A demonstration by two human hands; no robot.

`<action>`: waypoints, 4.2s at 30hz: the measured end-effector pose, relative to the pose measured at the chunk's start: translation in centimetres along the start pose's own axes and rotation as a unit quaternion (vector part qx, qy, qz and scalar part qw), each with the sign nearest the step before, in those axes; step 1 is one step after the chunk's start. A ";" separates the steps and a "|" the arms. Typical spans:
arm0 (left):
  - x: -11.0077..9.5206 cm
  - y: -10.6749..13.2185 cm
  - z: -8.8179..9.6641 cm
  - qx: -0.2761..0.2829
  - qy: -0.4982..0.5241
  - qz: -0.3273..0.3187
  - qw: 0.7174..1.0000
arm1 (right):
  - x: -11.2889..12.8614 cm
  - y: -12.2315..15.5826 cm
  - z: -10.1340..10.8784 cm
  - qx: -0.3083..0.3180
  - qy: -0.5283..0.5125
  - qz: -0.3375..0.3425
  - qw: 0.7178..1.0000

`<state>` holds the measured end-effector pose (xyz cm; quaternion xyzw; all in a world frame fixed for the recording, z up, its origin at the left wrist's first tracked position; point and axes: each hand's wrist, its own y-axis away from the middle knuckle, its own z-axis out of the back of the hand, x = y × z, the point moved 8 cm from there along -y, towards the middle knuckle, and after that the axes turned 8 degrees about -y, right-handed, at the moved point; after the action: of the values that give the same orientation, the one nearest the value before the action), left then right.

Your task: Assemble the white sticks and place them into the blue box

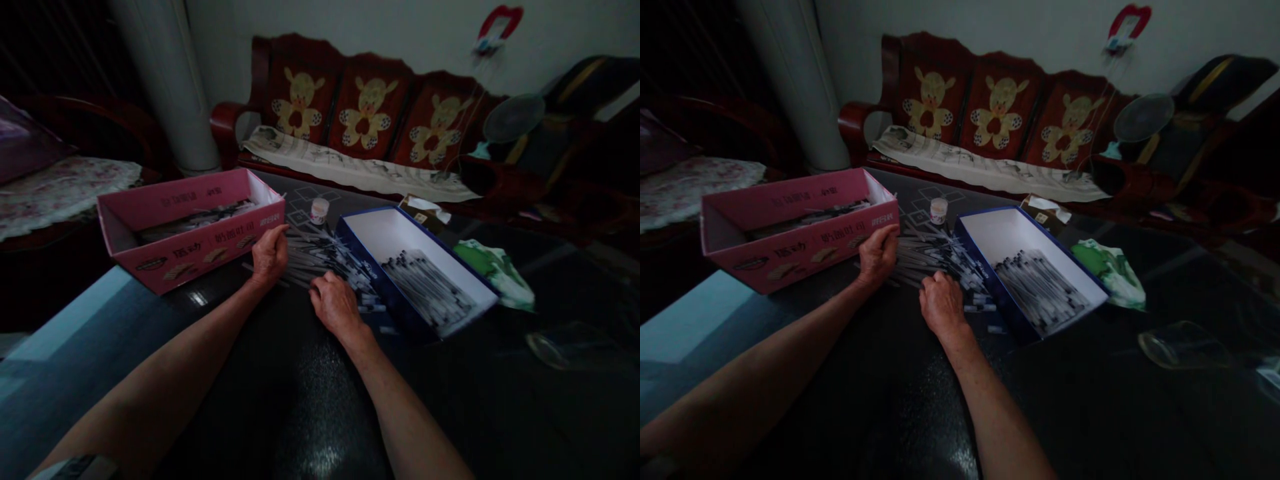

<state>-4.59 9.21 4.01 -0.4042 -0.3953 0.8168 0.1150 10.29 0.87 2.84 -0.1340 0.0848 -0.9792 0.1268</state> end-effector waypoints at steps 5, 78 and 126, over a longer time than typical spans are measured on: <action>0.3 -0.1 0.3 -0.009 0.024 0.055 0.998 | -1.6 0.1 0.4 -0.020 -0.044 -0.028 0.998; -5.4 1.7 -2.4 0.145 -0.133 -0.226 0.954 | -6.6 0.0 5.1 -0.327 -0.522 -0.034 0.787; -7.5 3.2 -3.2 0.212 -0.128 -0.265 0.932 | -6.1 -1.2 2.9 -0.199 -0.417 -0.069 0.884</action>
<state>3.10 5.03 4.80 -0.1433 -0.3171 0.8662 0.3585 16.51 3.32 4.33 -0.5578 0.2073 -0.8019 0.0532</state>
